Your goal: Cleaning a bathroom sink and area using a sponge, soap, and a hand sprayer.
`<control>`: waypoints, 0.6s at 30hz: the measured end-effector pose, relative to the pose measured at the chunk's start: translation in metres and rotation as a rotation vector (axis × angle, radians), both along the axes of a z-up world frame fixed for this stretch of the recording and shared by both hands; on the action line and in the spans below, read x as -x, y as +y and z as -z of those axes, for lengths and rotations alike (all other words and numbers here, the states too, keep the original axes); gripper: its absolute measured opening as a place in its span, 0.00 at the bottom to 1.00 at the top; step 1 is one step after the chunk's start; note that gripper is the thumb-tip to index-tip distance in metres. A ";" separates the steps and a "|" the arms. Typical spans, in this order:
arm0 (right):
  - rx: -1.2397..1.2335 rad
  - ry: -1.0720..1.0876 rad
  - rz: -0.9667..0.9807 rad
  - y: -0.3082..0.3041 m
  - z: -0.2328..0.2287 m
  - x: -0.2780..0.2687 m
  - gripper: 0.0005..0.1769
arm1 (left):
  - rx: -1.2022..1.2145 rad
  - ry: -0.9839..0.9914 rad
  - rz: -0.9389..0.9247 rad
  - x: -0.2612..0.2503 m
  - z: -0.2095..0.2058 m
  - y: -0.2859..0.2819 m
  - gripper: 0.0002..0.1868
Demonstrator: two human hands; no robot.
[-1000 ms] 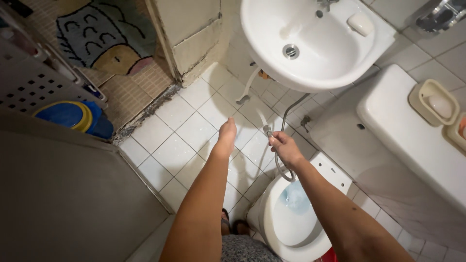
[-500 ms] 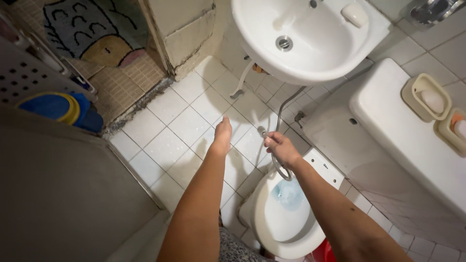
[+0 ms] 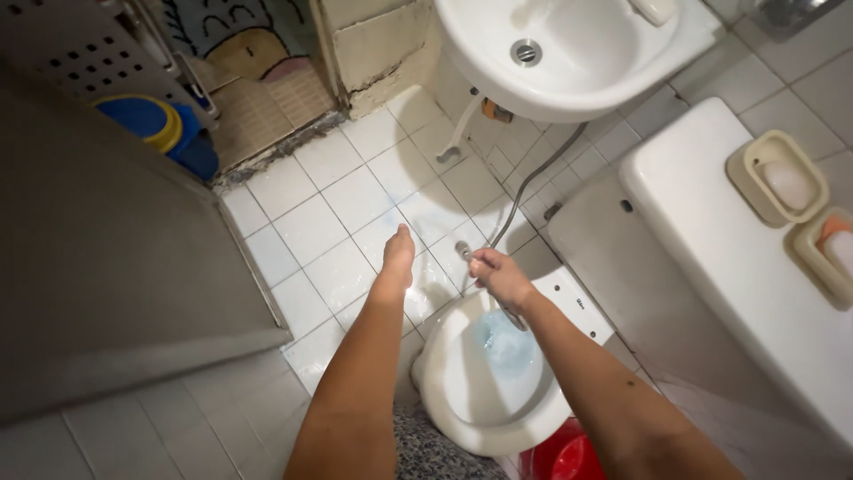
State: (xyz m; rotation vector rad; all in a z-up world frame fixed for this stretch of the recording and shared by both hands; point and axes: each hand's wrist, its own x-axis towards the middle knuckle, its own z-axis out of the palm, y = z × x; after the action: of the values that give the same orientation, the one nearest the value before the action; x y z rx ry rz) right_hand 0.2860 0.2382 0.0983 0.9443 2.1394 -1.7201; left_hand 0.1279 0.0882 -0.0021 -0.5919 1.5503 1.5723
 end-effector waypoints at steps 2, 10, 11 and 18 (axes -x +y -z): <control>-0.004 -0.005 0.012 0.013 0.001 -0.015 0.14 | 0.000 -0.001 -0.020 -0.023 -0.025 -0.001 0.37; 0.060 0.043 -0.222 -0.005 -0.013 -0.050 0.16 | -0.046 0.076 -0.066 -0.083 -0.020 -0.002 0.37; 0.007 0.018 -0.208 -0.011 -0.020 -0.051 0.16 | -0.059 0.063 -0.075 -0.086 -0.022 -0.006 0.38; -0.050 0.066 -0.109 -0.014 -0.019 -0.036 0.14 | 0.013 0.074 -0.089 -0.090 -0.031 -0.046 0.38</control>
State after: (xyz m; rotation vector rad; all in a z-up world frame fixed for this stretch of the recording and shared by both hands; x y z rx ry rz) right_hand 0.3215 0.2238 0.1171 0.7784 2.2403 -1.6754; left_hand 0.2179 0.0422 0.0291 -0.6239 1.6094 1.6681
